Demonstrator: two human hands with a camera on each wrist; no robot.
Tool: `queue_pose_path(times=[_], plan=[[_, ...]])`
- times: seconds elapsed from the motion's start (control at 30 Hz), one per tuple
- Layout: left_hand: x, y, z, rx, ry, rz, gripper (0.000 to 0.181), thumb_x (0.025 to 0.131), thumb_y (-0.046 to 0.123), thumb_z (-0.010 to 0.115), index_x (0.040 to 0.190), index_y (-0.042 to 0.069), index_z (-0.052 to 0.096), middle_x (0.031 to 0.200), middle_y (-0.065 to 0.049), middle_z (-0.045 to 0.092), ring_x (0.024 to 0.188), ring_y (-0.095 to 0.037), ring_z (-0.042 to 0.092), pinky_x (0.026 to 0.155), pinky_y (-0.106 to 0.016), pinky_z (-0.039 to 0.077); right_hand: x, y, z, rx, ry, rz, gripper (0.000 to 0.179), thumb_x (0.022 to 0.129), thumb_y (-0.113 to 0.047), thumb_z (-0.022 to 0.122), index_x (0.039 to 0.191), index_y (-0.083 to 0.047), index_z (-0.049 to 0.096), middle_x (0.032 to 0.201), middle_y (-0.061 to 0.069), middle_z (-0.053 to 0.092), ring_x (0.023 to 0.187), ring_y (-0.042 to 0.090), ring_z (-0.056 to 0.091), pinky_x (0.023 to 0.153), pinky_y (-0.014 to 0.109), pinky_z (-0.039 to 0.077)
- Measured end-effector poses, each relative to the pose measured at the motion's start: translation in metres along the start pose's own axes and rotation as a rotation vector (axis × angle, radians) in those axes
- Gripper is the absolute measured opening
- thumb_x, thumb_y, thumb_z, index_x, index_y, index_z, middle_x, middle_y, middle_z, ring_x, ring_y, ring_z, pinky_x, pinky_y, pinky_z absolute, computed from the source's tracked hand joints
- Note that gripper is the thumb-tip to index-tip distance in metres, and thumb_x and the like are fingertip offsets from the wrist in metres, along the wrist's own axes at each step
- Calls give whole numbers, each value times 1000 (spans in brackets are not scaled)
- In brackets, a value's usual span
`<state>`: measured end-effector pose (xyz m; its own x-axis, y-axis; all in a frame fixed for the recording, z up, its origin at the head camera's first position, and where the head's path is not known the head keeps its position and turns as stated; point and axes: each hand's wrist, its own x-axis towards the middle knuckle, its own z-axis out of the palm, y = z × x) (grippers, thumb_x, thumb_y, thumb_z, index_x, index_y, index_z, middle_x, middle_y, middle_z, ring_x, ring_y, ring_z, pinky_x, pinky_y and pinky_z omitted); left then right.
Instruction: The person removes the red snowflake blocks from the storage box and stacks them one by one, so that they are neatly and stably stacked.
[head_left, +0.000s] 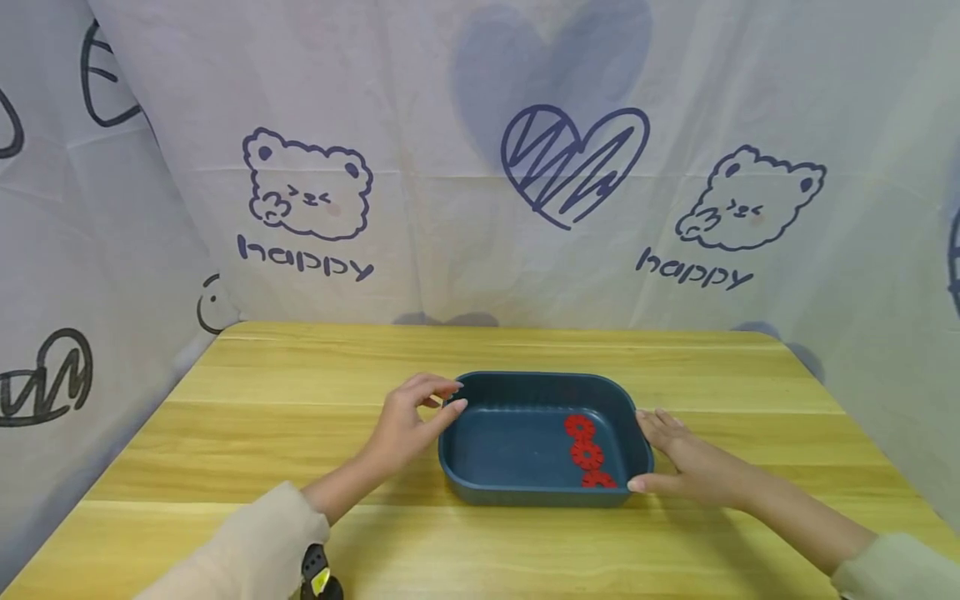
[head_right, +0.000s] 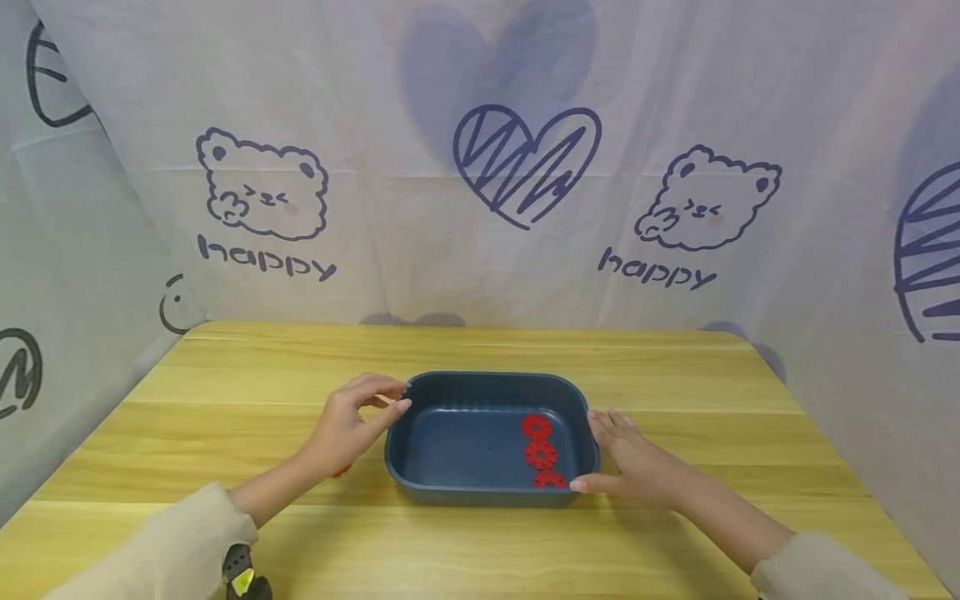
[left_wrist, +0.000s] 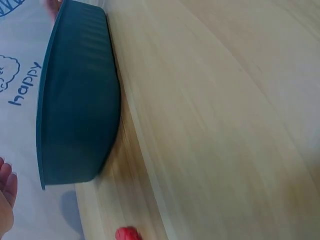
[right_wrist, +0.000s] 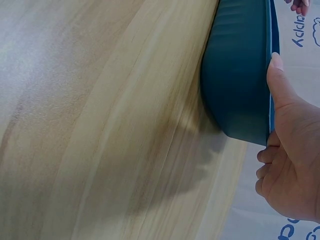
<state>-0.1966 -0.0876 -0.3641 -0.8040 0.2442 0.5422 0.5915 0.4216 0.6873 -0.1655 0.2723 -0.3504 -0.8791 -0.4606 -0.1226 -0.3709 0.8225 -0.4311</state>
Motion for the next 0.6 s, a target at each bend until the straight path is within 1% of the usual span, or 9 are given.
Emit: queue_pose_path(times=[0.23,0.33,0.5,0.6], plan=[[4,5,11,4,-5,12,23,82,10,69,102,0,68,94,-13,65,84,-26,60,73,-38,55,0,-1,1,1,0,2,101,79,-57,61,141,13,22,148,32,19,134,56,10,100,69,22],[5,10,18,3,-31,12,24,82,12,70,103,1,68,96,-12,65,86,-26,61,75,-37,55,0,-1,2,-6,4,-2,101,79,-56,61,141,13,22,147,33,19,133,56,11,100,69,22],[9,15,34,4,-73,22,25,83,15,69,104,3,68,99,-9,65,90,-22,62,77,-34,54,-1,0,3,-5,6,-2,99,79,-54,62,141,13,21,146,34,19,133,56,11,100,69,22],[12,17,45,0,-95,37,25,83,16,69,105,3,67,100,-9,65,90,-21,61,78,-34,54,1,1,4,-10,8,-7,99,80,-53,63,141,12,22,146,34,20,133,56,12,100,69,22]])
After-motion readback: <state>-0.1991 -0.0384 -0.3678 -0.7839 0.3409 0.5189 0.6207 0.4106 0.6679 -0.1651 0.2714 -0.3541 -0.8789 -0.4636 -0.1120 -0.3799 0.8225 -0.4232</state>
